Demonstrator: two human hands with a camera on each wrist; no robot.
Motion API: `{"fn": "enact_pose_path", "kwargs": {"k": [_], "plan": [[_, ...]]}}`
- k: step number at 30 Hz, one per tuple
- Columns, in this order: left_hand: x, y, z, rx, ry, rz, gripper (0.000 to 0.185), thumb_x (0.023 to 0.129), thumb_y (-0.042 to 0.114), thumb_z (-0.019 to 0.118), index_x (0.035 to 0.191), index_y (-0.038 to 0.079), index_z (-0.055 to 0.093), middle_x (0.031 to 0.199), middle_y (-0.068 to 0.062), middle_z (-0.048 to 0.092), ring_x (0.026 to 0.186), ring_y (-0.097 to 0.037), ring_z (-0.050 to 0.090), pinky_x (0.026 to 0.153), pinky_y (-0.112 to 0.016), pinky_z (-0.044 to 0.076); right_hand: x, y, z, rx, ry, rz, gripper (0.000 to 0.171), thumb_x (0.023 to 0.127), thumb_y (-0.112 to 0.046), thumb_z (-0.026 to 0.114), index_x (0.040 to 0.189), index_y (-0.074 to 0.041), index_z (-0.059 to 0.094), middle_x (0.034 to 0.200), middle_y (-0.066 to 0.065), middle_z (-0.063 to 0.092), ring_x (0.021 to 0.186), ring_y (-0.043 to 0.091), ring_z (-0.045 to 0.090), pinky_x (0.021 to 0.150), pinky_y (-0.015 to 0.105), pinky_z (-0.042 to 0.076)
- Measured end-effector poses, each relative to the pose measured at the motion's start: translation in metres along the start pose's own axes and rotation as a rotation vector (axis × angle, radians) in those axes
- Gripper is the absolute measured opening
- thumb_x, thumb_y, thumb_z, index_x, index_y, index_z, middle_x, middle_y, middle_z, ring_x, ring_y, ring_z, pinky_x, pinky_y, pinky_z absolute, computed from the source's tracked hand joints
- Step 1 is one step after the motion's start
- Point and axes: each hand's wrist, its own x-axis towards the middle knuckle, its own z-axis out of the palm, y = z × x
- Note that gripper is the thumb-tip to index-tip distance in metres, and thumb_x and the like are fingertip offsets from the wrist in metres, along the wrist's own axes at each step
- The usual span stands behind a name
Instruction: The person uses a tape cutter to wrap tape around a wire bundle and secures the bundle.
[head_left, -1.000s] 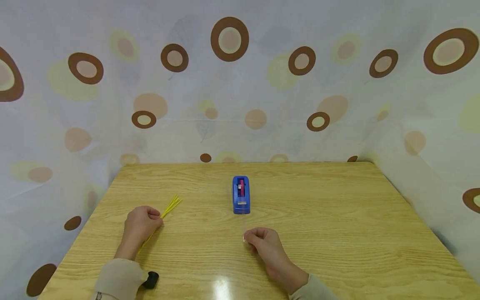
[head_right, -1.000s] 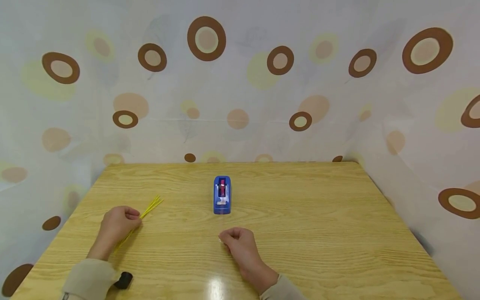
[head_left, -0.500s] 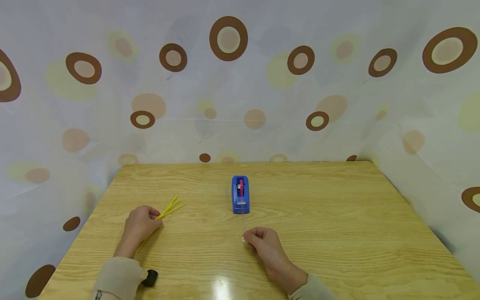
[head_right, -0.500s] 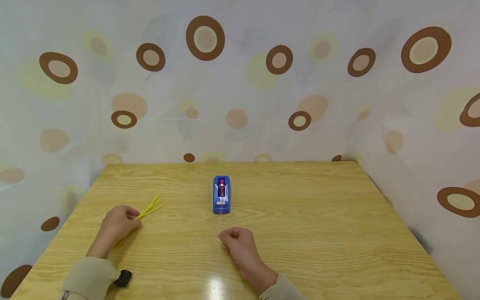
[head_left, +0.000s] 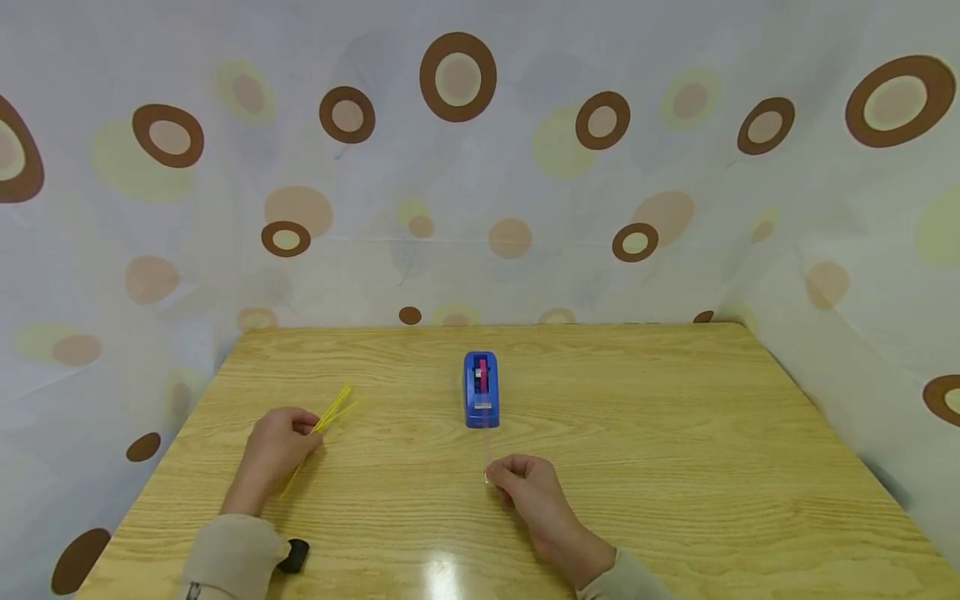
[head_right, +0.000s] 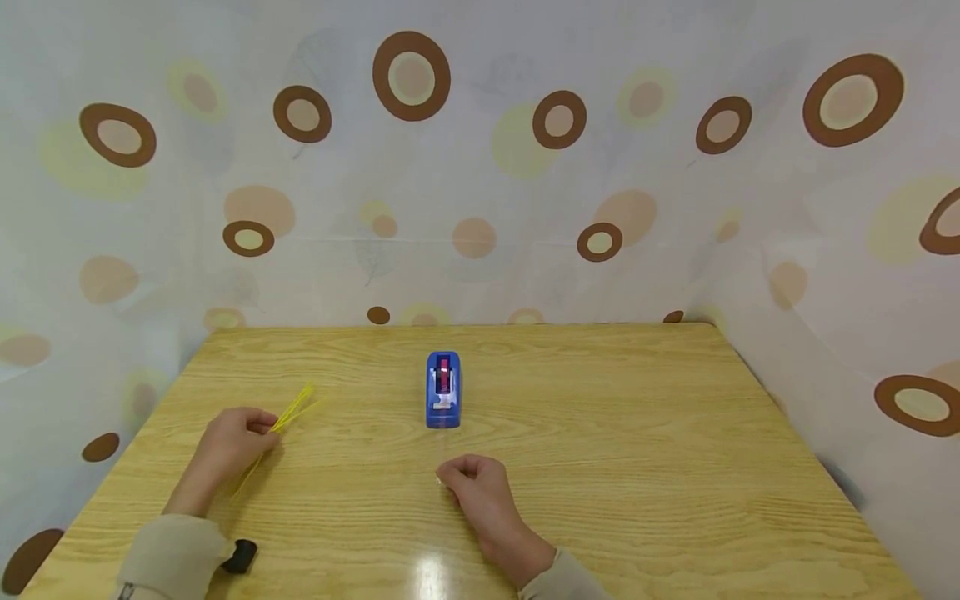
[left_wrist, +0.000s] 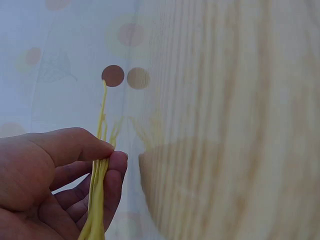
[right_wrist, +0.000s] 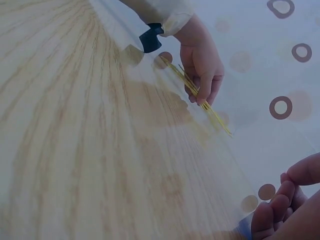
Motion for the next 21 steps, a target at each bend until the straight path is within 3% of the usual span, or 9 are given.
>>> {"fn": "enact_pose_path", "kwargs": {"k": [4, 11, 16, 21], "plan": [[-0.0018, 0.0006, -0.0006, -0.028, -0.009, -0.009, 0.03, 0.089, 0.005, 0.063, 0.116, -0.007, 0.069, 0.107, -0.021, 0.067, 0.099, -0.036, 0.06, 0.08, -0.047, 0.05, 0.0, -0.0006, 0.0004, 0.008, 0.006, 0.001, 0.016, 0.093, -0.007, 0.064, 0.09, 0.008, 0.068, 0.074, 0.0, 0.056, 0.068, 0.013, 0.049, 0.064, 0.027, 0.047], [-0.0027, 0.0013, -0.0018, 0.044, 0.001, 0.003, 0.027, 0.096, 0.007, 0.059, 0.118, -0.007, 0.068, 0.115, -0.026, 0.065, 0.106, -0.042, 0.059, 0.084, -0.053, 0.048, -0.0001, -0.0005, 0.0003, 0.002, 0.005, 0.005, 0.016, 0.094, -0.008, 0.064, 0.09, 0.007, 0.068, 0.076, 0.0, 0.056, 0.068, 0.013, 0.049, 0.064, 0.027, 0.047], [-0.0041, 0.0026, -0.0032, 0.07, 0.004, 0.004, 0.028, 0.099, 0.008, 0.057, 0.121, -0.007, 0.067, 0.11, -0.021, 0.068, 0.095, -0.036, 0.062, 0.077, -0.047, 0.048, -0.0008, -0.0009, 0.0, -0.001, 0.001, -0.01, 0.016, 0.093, -0.009, 0.064, 0.09, 0.007, 0.068, 0.076, 0.0, 0.057, 0.068, 0.013, 0.049, 0.064, 0.027, 0.047], [-0.0068, 0.0069, -0.0034, -0.011, 0.001, 0.021, 0.027, 0.1, 0.004, 0.055, 0.122, -0.01, 0.064, 0.099, -0.015, 0.071, 0.083, -0.026, 0.065, 0.067, -0.037, 0.05, -0.0016, -0.0003, -0.0006, -0.004, -0.005, -0.025, 0.014, 0.093, -0.007, 0.063, 0.09, 0.006, 0.068, 0.085, 0.004, 0.061, 0.071, 0.013, 0.05, 0.064, 0.025, 0.046]]}}
